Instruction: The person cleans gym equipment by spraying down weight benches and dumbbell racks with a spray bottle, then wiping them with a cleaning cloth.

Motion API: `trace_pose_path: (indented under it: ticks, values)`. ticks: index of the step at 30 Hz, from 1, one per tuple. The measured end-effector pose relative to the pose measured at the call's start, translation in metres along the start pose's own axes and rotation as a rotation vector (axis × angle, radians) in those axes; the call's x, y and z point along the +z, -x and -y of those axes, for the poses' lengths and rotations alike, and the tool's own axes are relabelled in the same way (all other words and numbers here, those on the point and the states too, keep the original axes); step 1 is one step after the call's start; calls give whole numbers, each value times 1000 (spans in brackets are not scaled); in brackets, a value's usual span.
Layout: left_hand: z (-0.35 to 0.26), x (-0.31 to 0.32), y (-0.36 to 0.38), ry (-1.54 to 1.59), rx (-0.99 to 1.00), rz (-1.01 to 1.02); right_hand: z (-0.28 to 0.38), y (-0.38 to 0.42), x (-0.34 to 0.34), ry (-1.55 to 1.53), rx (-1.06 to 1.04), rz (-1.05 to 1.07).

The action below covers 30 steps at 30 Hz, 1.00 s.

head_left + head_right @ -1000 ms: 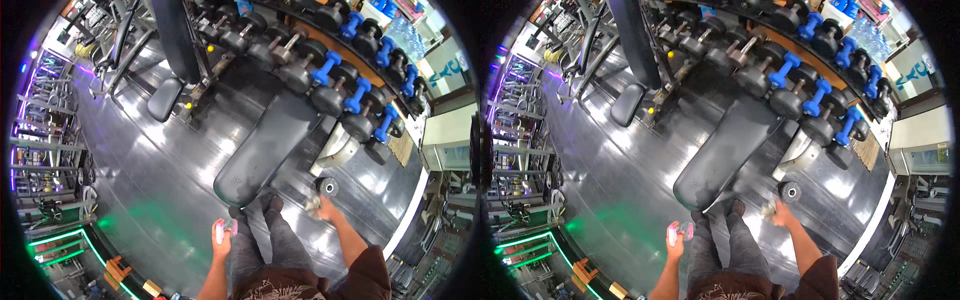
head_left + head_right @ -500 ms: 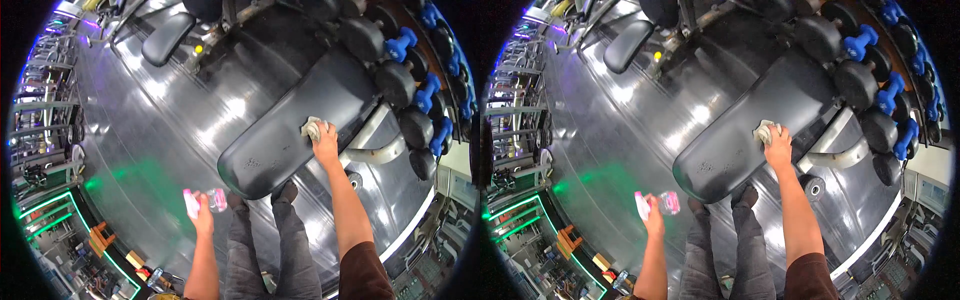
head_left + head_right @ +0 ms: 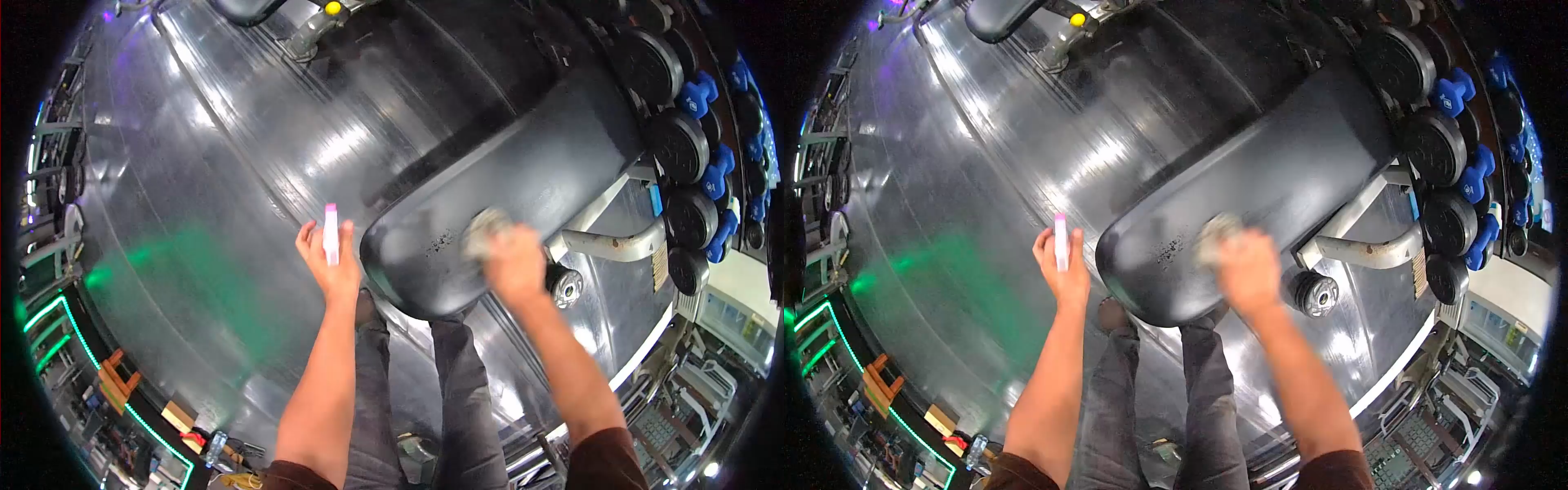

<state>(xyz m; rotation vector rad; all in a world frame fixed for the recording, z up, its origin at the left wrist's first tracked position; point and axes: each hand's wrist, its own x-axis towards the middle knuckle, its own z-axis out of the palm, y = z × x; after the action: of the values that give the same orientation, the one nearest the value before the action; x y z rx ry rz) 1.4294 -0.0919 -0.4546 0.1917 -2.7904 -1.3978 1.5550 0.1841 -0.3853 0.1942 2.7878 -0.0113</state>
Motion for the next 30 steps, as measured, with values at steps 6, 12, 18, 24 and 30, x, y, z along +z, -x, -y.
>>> trace_pose_path:
  ticks: [6, 12, 18, 24, 30]
  values:
    - [-13, 60, -2, 105, -22, 54, -36, -32, 46, -192, 538, -413]
    - [-3, 64, -4, 92, -55, 107, 86, 31, 43, -303, -95, -56]
    - [-10, 62, -3, -44, -8, 96, -13, -77, -8, -186, 212, -198]
    - [3, 71, -5, 74, -12, 76, 114, -35, 41, -140, 4, -188]
    - [3, 74, -6, 82, -80, 119, 97, -18, 8, -168, -361, 135]
